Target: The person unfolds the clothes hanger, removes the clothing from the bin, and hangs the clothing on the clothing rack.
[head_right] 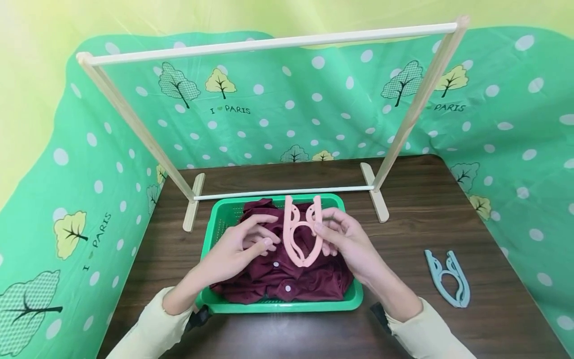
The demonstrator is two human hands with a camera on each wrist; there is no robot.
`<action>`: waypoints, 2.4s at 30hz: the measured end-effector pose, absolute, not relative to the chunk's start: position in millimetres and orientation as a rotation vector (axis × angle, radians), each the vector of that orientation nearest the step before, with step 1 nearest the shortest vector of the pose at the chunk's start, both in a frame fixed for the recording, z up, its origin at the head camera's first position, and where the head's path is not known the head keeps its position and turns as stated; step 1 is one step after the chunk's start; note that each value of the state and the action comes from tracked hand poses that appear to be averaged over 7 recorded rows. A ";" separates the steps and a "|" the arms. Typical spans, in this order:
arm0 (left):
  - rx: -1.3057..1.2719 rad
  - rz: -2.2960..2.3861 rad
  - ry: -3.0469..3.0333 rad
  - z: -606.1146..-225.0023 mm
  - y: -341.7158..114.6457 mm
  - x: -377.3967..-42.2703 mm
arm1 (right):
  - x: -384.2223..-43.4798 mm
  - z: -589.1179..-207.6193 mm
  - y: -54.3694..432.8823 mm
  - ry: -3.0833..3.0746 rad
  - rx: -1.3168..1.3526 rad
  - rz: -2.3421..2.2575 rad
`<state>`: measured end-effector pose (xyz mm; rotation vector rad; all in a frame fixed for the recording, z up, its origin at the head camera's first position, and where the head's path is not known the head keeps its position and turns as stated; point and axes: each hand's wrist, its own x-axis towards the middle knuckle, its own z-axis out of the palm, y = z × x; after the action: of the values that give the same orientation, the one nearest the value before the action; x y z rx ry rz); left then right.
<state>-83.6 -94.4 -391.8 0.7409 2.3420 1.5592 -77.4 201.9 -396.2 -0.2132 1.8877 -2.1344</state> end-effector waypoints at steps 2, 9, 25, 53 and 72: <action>0.744 1.605 2.279 -393.5 -90.8 -85.0 | -77.0 -394.5 196.3 1.888 -0.229 -2.121; 0.685 1.771 2.201 -393.9 -83.7 -85.9 | -76.0 -390.4 181.1 1.912 -0.279 -2.067; 0.557 1.911 2.311 -396.5 -97.3 -81.7 | -75.8 -388.0 186.0 2.097 -0.251 -1.951; 0.588 2.001 2.290 -398.0 -119.4 -69.1 | -66.4 -392.8 214.3 2.471 -0.423 -1.775; 0.453 2.254 2.003 -402.7 -120.9 -66.3 | -62.9 -411.3 221.2 2.456 -0.657 -1.701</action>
<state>-66.3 -120.9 -402.7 0.4525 2.0030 2.2542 -62.9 221.2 -411.3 -0.6570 2.4557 -1.7008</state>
